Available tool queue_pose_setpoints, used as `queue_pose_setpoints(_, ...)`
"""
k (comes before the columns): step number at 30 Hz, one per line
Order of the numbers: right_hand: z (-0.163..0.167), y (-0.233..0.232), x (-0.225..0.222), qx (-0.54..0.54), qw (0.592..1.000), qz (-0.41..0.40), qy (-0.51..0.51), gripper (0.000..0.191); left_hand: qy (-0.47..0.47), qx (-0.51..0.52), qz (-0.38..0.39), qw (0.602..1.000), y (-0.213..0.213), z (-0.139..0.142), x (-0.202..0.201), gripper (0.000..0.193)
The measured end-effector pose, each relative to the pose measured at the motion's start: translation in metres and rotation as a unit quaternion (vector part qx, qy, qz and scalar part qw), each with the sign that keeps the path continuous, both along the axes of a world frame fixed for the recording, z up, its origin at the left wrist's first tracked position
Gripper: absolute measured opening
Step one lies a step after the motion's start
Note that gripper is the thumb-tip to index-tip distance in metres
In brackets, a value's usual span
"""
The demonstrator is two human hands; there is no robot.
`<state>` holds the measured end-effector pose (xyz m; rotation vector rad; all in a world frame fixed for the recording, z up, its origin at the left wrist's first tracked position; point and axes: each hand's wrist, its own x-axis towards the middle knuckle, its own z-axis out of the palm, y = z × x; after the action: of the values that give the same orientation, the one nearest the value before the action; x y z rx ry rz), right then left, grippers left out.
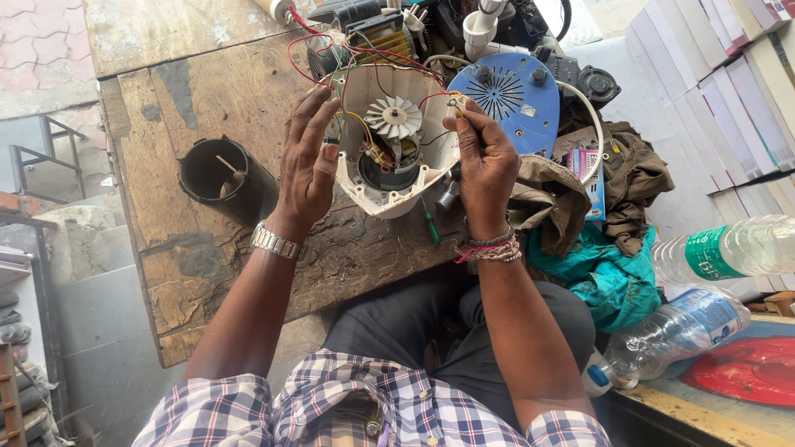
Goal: The person disassembles a small white appliance housing, removes a cylindrical motor component, and manipulates internal wires and a fan assembly. They use a screwdriver to adjust parts inside the housing and reposition the motor and wiring throughout the clip.
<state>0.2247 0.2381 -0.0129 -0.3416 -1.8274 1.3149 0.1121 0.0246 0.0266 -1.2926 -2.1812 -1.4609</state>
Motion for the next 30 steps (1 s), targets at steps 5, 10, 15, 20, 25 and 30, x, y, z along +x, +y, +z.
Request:
queue_pose_setpoints(5,0.002,-0.001,0.002,0.014,1.000,0.008,0.012,0.018,-0.001,0.006,-0.002,1.000,-0.001,-0.001,0.000,0.062)
queue_pose_setpoints(10,0.001,-0.003,0.004,0.013,1.000,0.011,0.023,0.018,-0.006,0.015,-0.007,1.000,-0.004,-0.003,0.001,0.063)
queue_pose_setpoints(15,0.001,-0.005,0.006,0.022,1.000,0.003,0.020,0.017,-0.007,0.017,-0.010,1.000,-0.006,-0.006,0.003,0.063)
queue_pose_setpoints(20,0.002,-0.006,0.008,0.033,0.999,-0.002,0.023,0.017,-0.009,0.012,-0.011,1.000,-0.007,-0.006,0.002,0.064)
queue_pose_setpoints(25,0.003,-0.007,0.009,0.040,0.999,-0.003,0.023,0.016,-0.010,0.011,-0.014,1.000,-0.007,-0.006,0.001,0.065)
queue_pose_setpoints(30,0.005,-0.007,0.011,0.041,0.999,-0.008,0.011,0.016,-0.005,0.010,-0.013,1.000,-0.006,-0.006,0.001,0.065)
